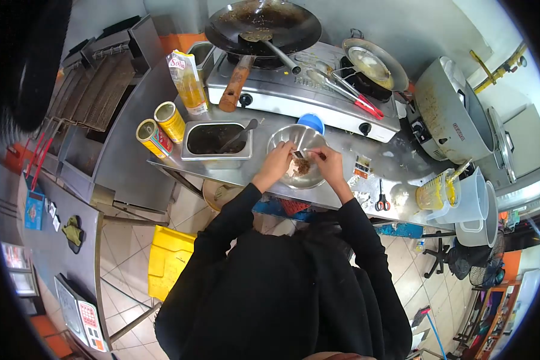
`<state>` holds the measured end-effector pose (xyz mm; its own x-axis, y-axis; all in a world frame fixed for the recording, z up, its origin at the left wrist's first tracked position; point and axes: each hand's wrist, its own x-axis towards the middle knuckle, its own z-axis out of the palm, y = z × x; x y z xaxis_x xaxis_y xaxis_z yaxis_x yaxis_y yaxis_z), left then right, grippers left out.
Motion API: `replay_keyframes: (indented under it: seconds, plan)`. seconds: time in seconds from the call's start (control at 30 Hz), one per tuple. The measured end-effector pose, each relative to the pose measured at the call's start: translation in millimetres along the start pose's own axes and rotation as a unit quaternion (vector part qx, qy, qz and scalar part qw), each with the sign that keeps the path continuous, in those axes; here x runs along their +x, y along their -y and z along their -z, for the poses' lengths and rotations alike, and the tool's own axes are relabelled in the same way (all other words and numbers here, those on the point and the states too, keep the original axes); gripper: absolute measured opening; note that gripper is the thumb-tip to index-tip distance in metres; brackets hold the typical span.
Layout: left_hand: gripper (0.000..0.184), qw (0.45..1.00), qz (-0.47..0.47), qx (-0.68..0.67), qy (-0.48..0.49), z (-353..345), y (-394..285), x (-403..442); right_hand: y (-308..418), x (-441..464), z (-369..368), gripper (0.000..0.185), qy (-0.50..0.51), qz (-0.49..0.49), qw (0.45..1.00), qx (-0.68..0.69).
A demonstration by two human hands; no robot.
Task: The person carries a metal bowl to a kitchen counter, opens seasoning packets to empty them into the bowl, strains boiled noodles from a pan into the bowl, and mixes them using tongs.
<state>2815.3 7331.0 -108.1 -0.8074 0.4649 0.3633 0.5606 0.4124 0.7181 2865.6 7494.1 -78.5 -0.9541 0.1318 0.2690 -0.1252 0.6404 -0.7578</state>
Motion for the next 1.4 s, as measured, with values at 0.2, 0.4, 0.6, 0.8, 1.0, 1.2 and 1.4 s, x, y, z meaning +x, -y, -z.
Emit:
replay_keyframes:
  seconds: [0.2,0.4,0.6,0.8,1.0,1.2,1.4]
  plan:
    - [0.009,0.996,0.044,-0.075,-0.036,-3,-5,4,-9,-11,2,0.01,0.088,0.094,0.992,0.015]
    - [0.009,0.989,0.011,-0.144,-0.011,-5,-20,6,-13,-12,4,0.009,0.06,0.062,0.994,0.066]
    - [0.016,0.995,-0.001,-0.094,0.042,0,-25,5,-20,-10,-1,0.009,0.016,0.008,0.999,0.029]
    - [0.019,0.956,0.037,-0.29,0.036,-4,-19,3,-11,-6,-4,0.019,-0.04,-0.027,0.998,0.044]
    - [0.018,0.978,0.034,-0.199,0.053,-4,-14,5,-10,-6,-5,0.032,0.03,0.028,0.999,0.022]
    - [0.012,0.997,-0.002,-0.063,0.033,8,-23,3,2,-12,-10,0.038,0.064,0.028,0.997,0.038]
    - [0.01,0.997,-0.034,-0.063,-0.004,3,-28,-1,0,-10,-11,0.02,0.024,0.085,0.993,-0.082]
